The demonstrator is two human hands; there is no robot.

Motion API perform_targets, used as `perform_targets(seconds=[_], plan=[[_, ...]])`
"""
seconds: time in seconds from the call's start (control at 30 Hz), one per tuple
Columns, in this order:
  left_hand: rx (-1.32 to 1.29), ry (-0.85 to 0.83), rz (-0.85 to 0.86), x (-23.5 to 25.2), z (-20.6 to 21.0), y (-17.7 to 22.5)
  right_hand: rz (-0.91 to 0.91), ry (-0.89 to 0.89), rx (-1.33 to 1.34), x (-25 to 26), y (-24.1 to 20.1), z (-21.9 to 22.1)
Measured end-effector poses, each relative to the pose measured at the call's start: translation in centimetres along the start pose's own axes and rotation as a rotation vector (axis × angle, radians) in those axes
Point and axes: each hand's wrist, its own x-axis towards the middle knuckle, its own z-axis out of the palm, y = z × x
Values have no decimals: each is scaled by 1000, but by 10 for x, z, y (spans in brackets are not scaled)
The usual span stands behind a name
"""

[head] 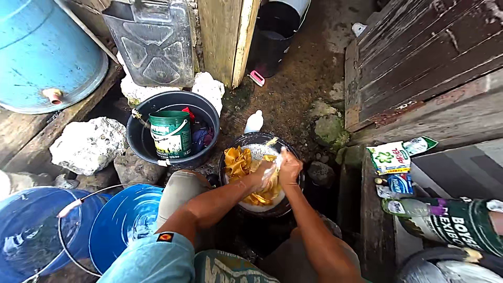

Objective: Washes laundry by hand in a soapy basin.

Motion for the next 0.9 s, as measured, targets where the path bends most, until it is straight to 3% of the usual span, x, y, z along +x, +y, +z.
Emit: perform_targets(seconds=[0.1,0.27,0.33,0.4,0.5,0.57,0.73,0.83,0.9], plan=[[-73,-51,34,-3,-19,-2,-263,117,120,-23,-22,18],[144,-21,27,-3,3,-3,95,-74,-81,6,13,-5],[169,-29,33,-4,-12,0,-54,8,24,-9,-5,3],[24,-45,34,-1,-25,-6,-244,114,105,-25,-21,19],[-4,-88,-11,12,-22,-21,-141,29,-49,-10,0,10],[89,-48,-53,3,-9,-8,-45,-4,-122,4,16,0],[40,-71,43,7,-29,-12,-332,177,91,-18,-22,18],[115,-58,-34,12,-17,-14,-101,0,-34,0,2,-3],[141,-33,-59,12,-10,-8,-47,40,-76,6,12,-5]])
